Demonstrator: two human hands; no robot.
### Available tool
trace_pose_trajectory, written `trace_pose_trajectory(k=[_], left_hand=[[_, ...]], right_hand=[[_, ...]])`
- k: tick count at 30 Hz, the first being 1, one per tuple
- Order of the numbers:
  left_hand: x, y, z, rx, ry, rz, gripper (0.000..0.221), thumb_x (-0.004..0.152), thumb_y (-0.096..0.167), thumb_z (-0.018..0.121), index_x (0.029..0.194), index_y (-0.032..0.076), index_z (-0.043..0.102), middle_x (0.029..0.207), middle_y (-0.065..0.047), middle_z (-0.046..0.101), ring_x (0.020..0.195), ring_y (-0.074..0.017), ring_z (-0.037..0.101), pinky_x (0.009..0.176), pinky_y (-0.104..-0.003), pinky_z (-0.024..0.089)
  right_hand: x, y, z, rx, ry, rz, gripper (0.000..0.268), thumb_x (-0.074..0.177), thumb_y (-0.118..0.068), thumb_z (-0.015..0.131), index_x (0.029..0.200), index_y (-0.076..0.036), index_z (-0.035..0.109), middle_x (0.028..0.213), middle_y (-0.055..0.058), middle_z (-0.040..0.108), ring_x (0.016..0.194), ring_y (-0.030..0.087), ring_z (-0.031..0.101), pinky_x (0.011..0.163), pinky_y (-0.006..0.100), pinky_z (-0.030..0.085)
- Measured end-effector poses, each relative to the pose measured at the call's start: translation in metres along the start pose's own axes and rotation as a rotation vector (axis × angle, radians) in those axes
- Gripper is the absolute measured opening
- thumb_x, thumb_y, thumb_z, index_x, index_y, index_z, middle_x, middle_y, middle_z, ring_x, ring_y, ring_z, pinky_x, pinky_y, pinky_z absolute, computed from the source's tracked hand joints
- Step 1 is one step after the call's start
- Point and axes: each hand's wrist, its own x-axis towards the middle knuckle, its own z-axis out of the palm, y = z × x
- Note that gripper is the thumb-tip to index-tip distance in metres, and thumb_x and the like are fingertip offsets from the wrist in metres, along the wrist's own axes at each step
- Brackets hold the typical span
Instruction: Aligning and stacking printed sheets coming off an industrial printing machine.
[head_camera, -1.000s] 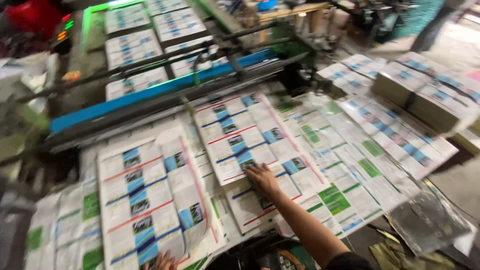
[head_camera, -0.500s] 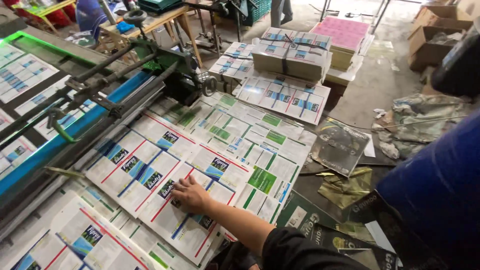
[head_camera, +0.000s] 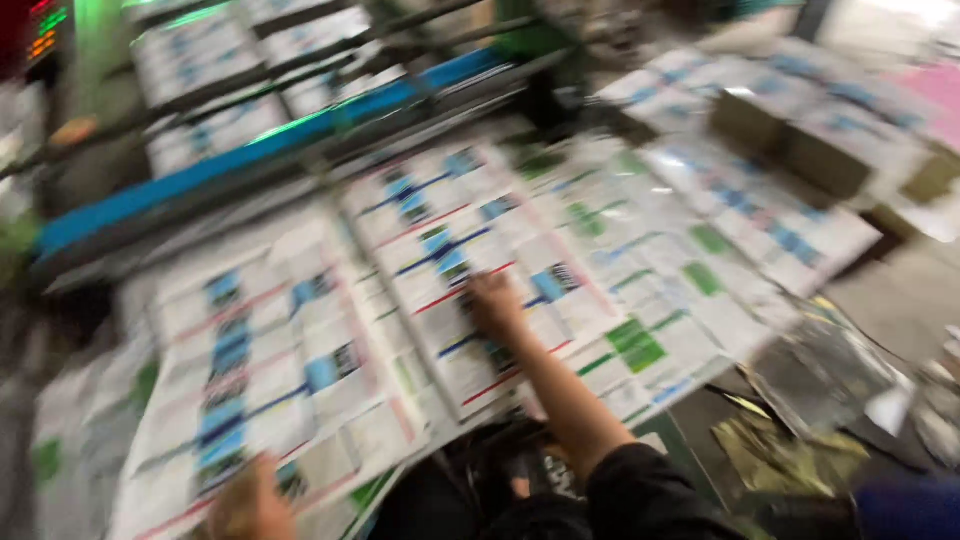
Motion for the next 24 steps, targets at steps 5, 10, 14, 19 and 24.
trace_pose_trajectory(k=[5,10,14,19,24], left_hand=[[0.03,0.073,-0.015,0.082,-0.047,-0.042,0.041,0.09,-0.001,0.054,0.127,0.007,0.069,0.132,-0.015,0.07,0.124,-0.0326,0.065,0.107,-0.054,0.045],[0.045,0.075,-0.009,0.098,-0.018,-0.076,0.037,0.092,0.001,0.055,0.124,0.01,0.07,0.132,-0.009,0.07,0.127,-0.0282,0.064,0.11,-0.055,0.045],[0.078,0.066,-0.004,0.124,-0.001,-0.044,0.035,0.093,0.002,0.057,0.123,0.011,0.071,0.132,-0.006,0.07,0.127,-0.0259,0.065,0.109,-0.053,0.047],[0.115,0.051,0.01,0.144,0.02,0.003,0.039,0.09,-0.002,0.056,0.124,0.012,0.071,0.132,-0.006,0.071,0.126,-0.0237,0.066,0.106,-0.05,0.049],[0.155,0.04,0.017,0.167,0.047,0.041,0.037,0.09,-0.001,0.058,0.122,0.011,0.071,0.131,-0.006,0.071,0.124,-0.0235,0.066,0.105,-0.05,0.049]], right_hand=[[0.003,-0.003,-0.016,0.026,0.224,-0.023,0.035,0.079,-0.011,0.066,0.113,-0.005,0.069,0.122,0.015,0.071,0.118,0.035,0.063,0.101,0.053,0.046],[0.011,-0.024,-0.05,0.116,0.12,0.024,0.028,0.087,-0.008,0.064,0.113,-0.003,0.069,0.122,0.011,0.072,0.114,0.032,0.065,0.099,0.051,0.048],[0.012,-0.024,-0.051,0.092,0.133,0.037,0.026,0.088,-0.008,0.063,0.113,-0.003,0.07,0.123,0.011,0.072,0.117,0.032,0.065,0.101,0.052,0.048],[0.013,-0.025,-0.05,0.074,0.144,0.053,0.028,0.088,-0.008,0.063,0.114,-0.004,0.071,0.124,0.011,0.072,0.121,0.033,0.064,0.105,0.053,0.046],[0.014,-0.023,-0.045,0.095,0.131,0.092,0.028,0.087,-0.008,0.063,0.114,-0.004,0.071,0.126,0.011,0.072,0.122,0.033,0.065,0.105,0.051,0.047]])
